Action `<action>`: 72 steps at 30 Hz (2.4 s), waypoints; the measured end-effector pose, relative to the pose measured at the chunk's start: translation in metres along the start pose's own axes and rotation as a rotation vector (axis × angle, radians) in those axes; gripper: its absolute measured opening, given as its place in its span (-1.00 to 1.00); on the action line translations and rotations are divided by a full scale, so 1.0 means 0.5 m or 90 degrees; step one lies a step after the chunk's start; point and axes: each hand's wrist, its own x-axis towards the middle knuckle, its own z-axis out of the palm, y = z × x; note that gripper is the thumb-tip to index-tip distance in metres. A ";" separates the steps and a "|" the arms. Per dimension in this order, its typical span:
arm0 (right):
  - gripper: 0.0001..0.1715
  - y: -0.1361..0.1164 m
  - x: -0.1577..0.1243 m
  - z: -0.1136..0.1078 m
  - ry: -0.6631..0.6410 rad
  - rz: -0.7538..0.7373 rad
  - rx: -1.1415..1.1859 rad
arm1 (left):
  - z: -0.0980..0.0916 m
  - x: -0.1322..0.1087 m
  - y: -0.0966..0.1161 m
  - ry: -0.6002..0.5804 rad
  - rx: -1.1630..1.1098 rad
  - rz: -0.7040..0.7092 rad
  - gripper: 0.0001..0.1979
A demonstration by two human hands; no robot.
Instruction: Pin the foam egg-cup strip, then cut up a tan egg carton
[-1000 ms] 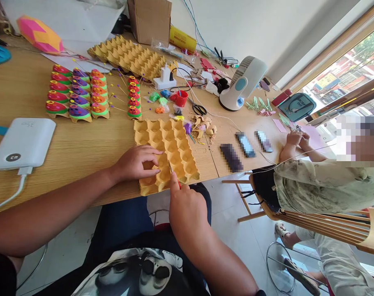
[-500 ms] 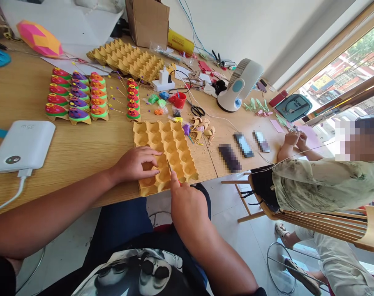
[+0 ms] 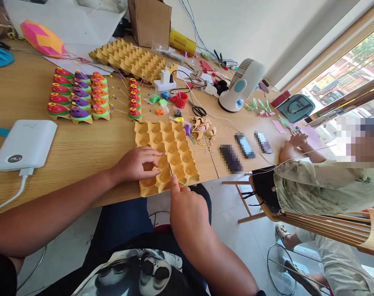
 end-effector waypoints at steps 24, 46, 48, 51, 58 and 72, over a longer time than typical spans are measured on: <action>-0.26 -0.005 0.003 -0.004 -0.009 0.000 0.003 | -0.003 0.001 0.003 -0.003 -0.006 -0.015 -0.75; -0.24 -0.009 0.006 0.000 -0.001 0.002 0.003 | -0.004 0.002 0.004 -0.005 -0.012 -0.013 -0.75; -0.27 -0.012 0.005 0.000 0.001 0.008 -0.003 | -0.004 0.002 0.004 -0.002 -0.007 -0.011 -0.75; -0.29 -0.015 0.007 0.000 0.011 0.007 -0.004 | -0.003 0.001 0.004 0.001 0.001 -0.009 -0.75; -0.28 -0.017 0.007 0.013 0.008 0.014 0.011 | -0.003 0.000 0.003 -0.005 0.000 -0.014 -0.76; -0.27 0.004 -0.015 0.063 0.052 0.021 0.074 | -0.006 0.002 0.005 0.002 -0.003 0.004 -0.75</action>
